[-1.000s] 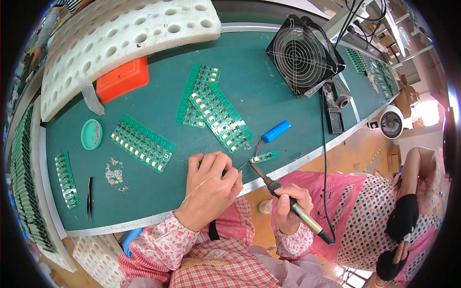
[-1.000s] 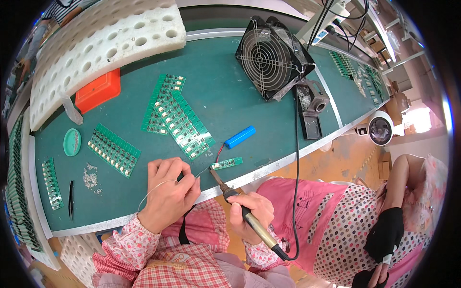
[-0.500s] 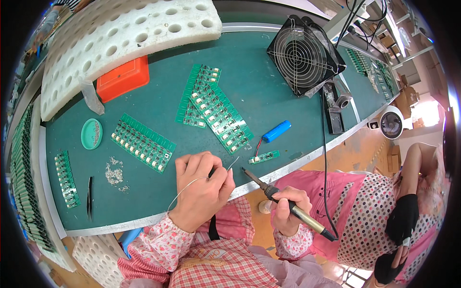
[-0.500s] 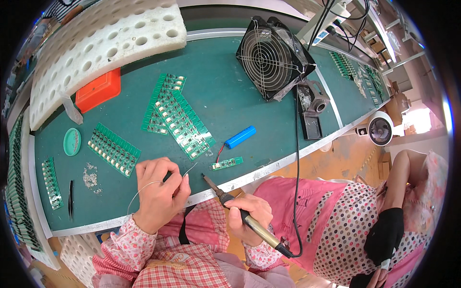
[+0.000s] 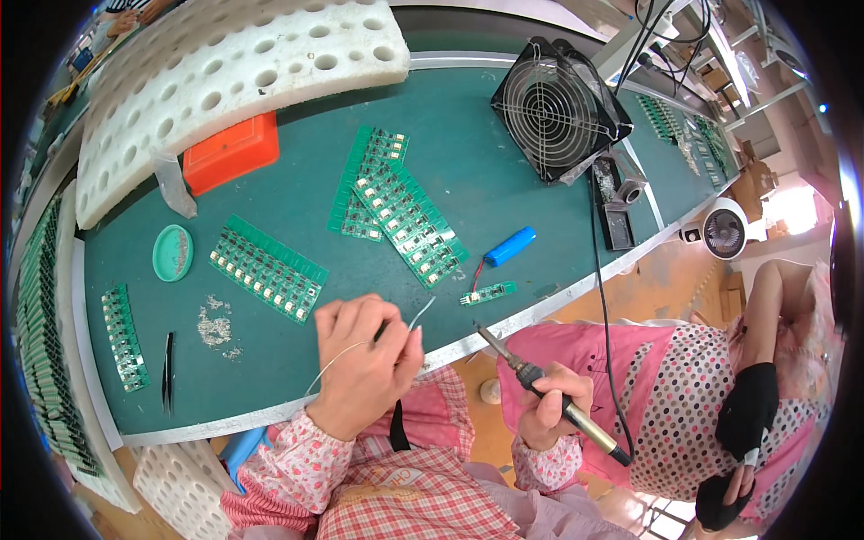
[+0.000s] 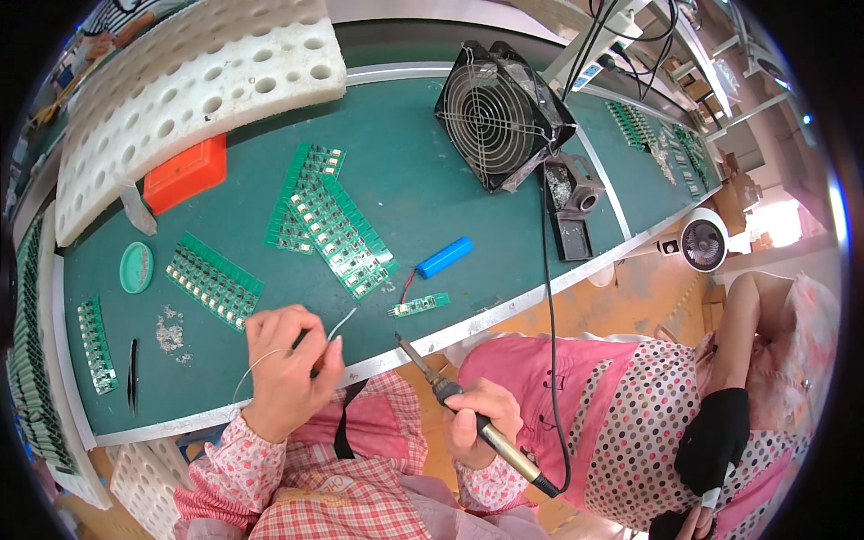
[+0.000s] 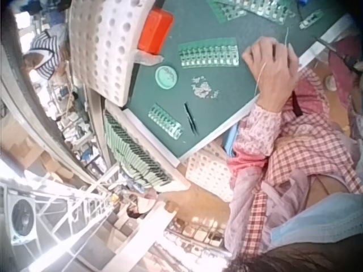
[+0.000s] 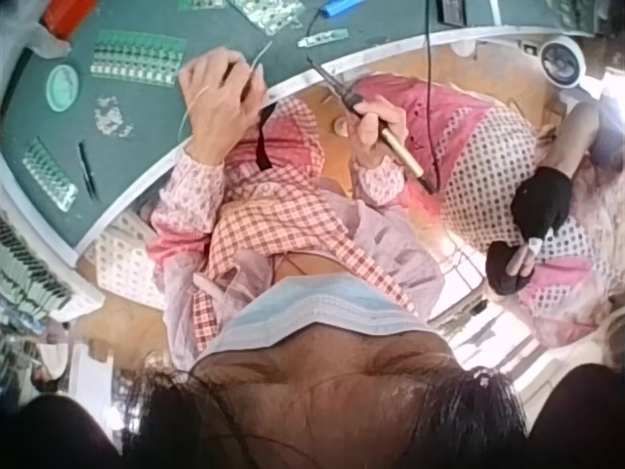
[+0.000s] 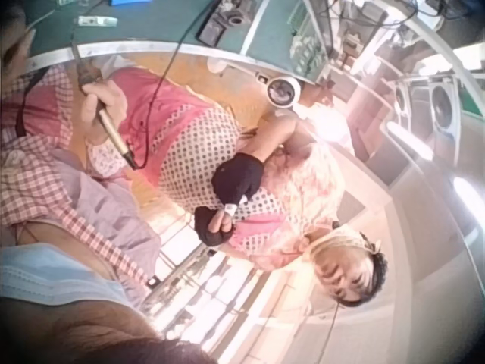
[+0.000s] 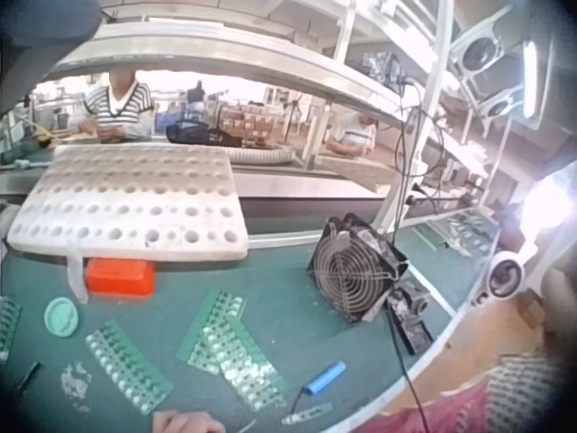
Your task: The person solders small components onto circuit boards on a workbench using a soldering iron, solder wire, and tweezers.
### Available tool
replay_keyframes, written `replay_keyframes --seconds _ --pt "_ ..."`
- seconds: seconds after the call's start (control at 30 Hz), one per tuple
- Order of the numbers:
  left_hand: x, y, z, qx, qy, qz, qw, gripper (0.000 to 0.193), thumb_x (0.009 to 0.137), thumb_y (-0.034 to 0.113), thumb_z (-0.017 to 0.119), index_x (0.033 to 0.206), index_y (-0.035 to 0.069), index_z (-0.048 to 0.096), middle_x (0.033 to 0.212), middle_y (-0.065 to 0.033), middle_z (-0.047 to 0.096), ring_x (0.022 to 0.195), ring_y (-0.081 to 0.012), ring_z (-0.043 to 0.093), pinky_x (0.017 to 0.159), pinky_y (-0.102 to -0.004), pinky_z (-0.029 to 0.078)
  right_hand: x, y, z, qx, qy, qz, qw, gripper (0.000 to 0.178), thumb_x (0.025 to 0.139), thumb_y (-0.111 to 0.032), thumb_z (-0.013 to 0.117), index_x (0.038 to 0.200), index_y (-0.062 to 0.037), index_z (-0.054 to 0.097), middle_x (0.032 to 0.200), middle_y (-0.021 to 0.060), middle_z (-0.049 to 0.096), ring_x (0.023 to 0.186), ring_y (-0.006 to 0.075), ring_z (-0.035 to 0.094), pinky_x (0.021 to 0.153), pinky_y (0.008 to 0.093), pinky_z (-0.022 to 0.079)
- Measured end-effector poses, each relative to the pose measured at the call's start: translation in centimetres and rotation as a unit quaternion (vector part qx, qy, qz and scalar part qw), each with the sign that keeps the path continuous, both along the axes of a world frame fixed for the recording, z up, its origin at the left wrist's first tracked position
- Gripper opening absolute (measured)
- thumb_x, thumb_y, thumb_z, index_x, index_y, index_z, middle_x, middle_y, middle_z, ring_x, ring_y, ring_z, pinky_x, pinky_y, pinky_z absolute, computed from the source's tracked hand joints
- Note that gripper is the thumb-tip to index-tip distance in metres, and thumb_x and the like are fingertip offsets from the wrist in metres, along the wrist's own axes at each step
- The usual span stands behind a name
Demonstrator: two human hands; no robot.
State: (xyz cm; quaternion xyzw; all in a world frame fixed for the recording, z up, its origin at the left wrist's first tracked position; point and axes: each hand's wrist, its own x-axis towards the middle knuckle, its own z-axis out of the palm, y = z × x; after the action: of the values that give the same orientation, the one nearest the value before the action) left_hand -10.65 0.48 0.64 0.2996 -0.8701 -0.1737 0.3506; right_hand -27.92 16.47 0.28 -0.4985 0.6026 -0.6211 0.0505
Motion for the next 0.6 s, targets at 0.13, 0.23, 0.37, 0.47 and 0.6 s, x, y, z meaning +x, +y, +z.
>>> replay_keyframes --seconds 0.13,0.23,0.37,0.47,0.6 --pt "3.8 0.4 0.5 -0.011 0.002 0.056 0.998 0.014 0.076 0.004 0.071 0.074 0.006 0.057 0.091 -0.0072 0.058 0.088 -0.0268 0.056 0.08 -0.0409 0.037 2.0 0.1 0.0 -0.037 -0.001 0.022 0.999 0.016 0.094 -0.018 0.06 0.095 -0.0014 0.061 0.056 0.0036 0.057 0.047 0.0179 0.057 0.046 0.0315 0.044" --pt "7.3 1.1 0.7 -0.005 -0.004 0.095 0.995 0.017 0.077 0.0 0.068 0.073 0.005 0.052 0.091 -0.0086 0.058 0.089 -0.0286 0.055 0.081 -0.0413 0.038 3.8 -0.7 -0.3 -0.04 0.019 0.064 0.997 0.013 0.089 -0.012 0.065 0.096 -0.0016 0.067 0.06 0.0056 0.059 0.048 0.0185 0.056 0.047 0.0311 0.044" --pt "11.5 2.9 0.6 0.005 0.007 0.169 0.986 0.016 0.078 -0.003 0.064 0.076 0.004 0.05 0.091 -0.0108 0.059 0.09 -0.0311 0.054 0.082 -0.0419 0.039 7.4 -3.8 0.4 0.002 0.136 0.137 0.981 0.024 0.079 -0.003 0.073 0.102 -0.0029 0.073 0.068 0.0067 0.061 0.053 0.0189 0.057 0.049 0.0303 0.044" --pt "13.4 4.0 0.3 0.012 0.017 0.194 0.981 0.015 0.081 -0.003 0.062 0.078 0.004 0.05 0.09 -0.0117 0.058 0.09 -0.0312 0.053 0.082 -0.0416 0.039 10.2 -6.1 0.9 0.017 0.169 0.17 0.971 0.036 0.073 0.006 0.075 0.108 -0.0058 0.073 0.079 0.0078 0.064 0.061 0.0229 0.061 0.052 0.0321 0.047" --pt "15.1 4.2 -0.7 0.008 0.036 0.203 0.978 0.014 0.084 -0.002 0.061 0.078 0.002 0.05 0.089 -0.0126 0.058 0.087 -0.0304 0.053 0.079 -0.0408 0.039 12.3 -8.9 -0.1 0.011 0.211 0.168 0.963 0.04 0.073 0.003 0.077 0.111 -0.0088 0.073 0.086 0.0078 0.063 0.071 0.0238 0.063 0.059 0.0336 0.049"
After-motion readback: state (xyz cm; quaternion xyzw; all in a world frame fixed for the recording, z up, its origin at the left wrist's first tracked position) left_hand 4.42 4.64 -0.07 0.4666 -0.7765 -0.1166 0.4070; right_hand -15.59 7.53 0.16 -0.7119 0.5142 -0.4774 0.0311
